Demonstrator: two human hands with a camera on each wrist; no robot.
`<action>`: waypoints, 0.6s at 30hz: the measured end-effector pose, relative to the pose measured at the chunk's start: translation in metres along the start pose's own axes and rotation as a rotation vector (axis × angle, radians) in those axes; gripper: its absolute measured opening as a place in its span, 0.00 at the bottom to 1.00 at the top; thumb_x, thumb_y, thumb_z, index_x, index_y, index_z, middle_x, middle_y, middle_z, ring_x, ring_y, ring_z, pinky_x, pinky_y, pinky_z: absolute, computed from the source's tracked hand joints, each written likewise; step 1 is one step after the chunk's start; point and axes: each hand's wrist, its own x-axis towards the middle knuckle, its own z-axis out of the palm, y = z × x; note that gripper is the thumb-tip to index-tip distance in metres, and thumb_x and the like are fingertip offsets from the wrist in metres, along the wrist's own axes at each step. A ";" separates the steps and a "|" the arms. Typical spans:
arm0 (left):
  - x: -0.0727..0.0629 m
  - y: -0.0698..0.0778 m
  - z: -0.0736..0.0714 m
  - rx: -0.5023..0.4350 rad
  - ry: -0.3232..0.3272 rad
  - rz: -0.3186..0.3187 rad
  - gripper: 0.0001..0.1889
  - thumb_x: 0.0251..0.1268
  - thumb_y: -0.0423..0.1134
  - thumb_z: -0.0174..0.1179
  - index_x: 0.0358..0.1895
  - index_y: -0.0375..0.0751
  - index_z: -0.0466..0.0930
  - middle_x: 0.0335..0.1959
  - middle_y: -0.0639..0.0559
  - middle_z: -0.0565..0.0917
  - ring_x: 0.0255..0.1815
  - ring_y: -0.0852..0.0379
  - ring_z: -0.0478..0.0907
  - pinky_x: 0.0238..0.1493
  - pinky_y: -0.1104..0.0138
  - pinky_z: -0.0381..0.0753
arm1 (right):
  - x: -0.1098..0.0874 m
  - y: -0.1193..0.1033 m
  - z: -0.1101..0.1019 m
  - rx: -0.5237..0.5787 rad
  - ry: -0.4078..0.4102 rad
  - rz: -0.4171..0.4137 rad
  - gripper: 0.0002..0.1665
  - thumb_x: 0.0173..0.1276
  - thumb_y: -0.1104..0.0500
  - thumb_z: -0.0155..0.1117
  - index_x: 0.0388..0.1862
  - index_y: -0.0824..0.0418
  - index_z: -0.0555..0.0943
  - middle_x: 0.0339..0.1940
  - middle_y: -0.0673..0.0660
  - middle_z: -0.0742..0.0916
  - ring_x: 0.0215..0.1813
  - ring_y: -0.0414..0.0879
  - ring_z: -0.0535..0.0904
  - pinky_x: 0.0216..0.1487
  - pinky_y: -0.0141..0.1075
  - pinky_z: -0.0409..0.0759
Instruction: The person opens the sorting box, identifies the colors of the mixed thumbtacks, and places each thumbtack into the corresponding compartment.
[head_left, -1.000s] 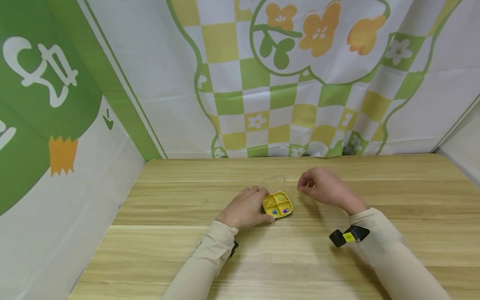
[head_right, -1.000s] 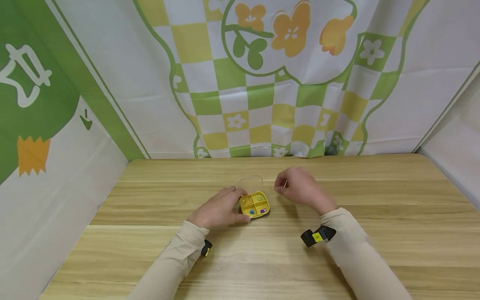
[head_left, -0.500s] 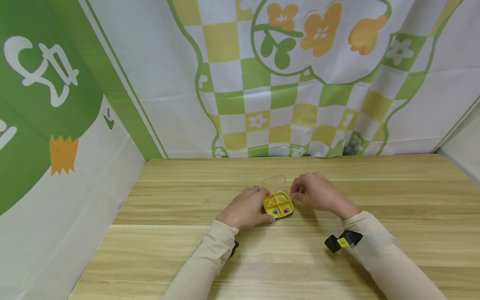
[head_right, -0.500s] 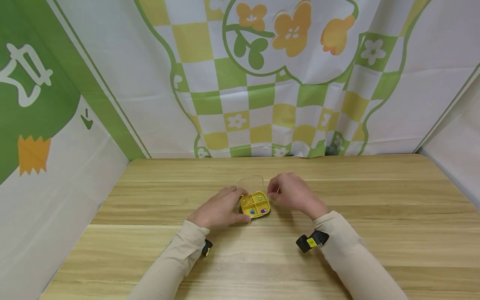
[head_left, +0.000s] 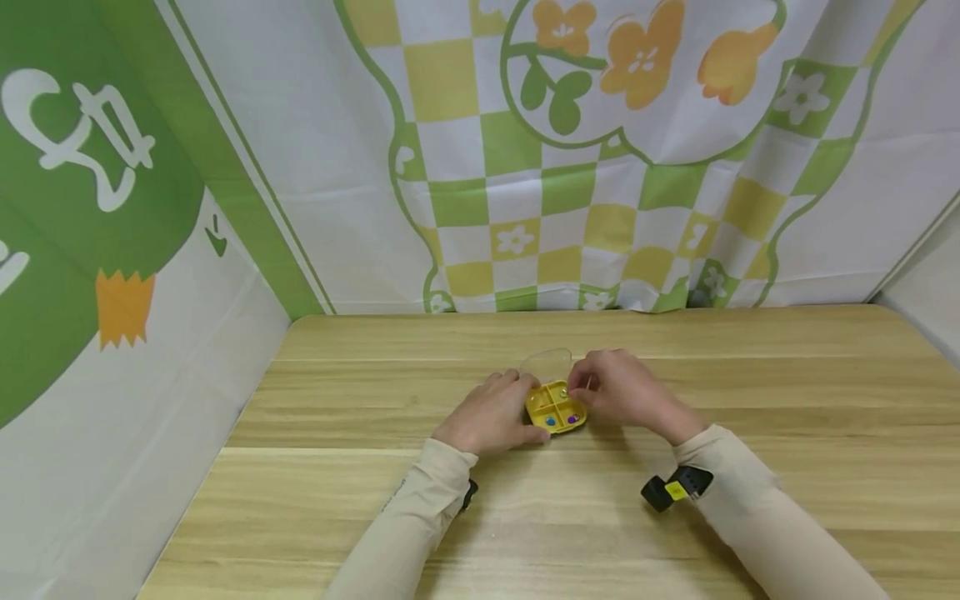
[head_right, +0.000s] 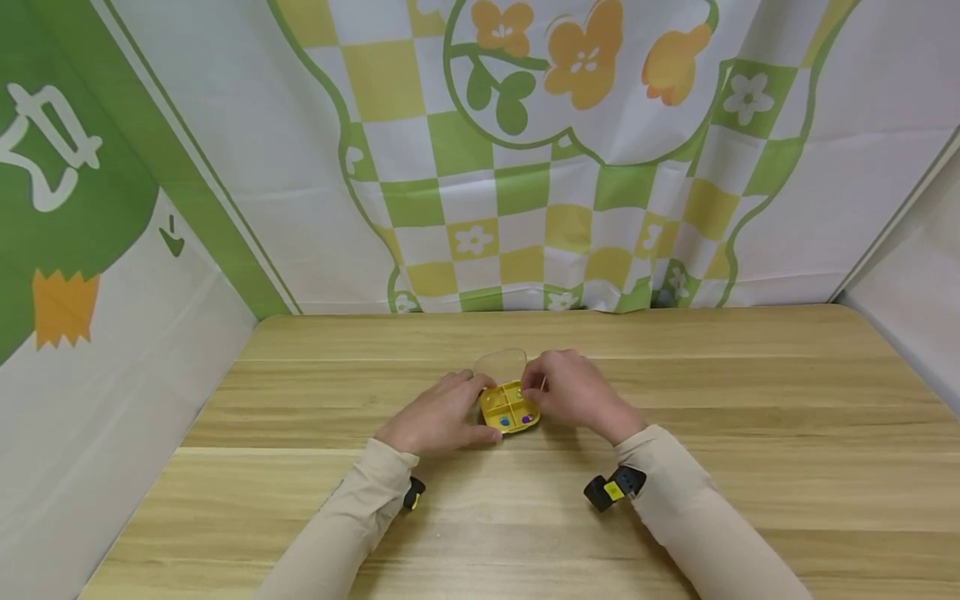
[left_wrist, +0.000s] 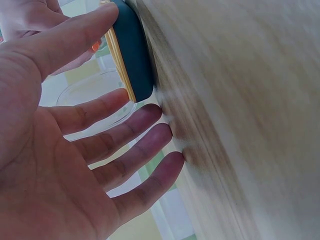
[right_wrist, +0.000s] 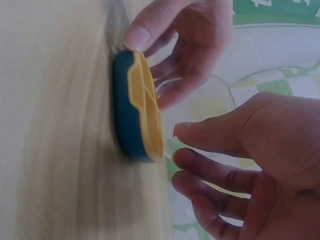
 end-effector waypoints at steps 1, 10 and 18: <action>0.000 0.000 0.000 0.000 0.000 0.001 0.34 0.60 0.53 0.74 0.64 0.38 0.76 0.53 0.48 0.80 0.50 0.52 0.75 0.56 0.59 0.77 | 0.000 -0.001 0.001 0.004 0.002 0.000 0.05 0.65 0.65 0.72 0.31 0.55 0.87 0.26 0.45 0.84 0.30 0.39 0.77 0.32 0.38 0.77; -0.001 -0.001 0.000 0.005 0.006 0.006 0.32 0.60 0.53 0.74 0.63 0.38 0.76 0.52 0.48 0.81 0.49 0.52 0.75 0.54 0.59 0.77 | 0.002 -0.008 0.012 -0.002 0.063 -0.030 0.05 0.64 0.65 0.72 0.31 0.55 0.88 0.26 0.46 0.83 0.29 0.38 0.77 0.30 0.36 0.76; 0.000 0.000 0.001 0.005 0.000 0.009 0.32 0.61 0.53 0.73 0.64 0.39 0.76 0.54 0.48 0.81 0.51 0.52 0.75 0.57 0.59 0.77 | 0.000 -0.010 0.016 0.000 0.055 -0.010 0.03 0.65 0.64 0.72 0.32 0.56 0.88 0.27 0.46 0.83 0.29 0.38 0.77 0.30 0.37 0.77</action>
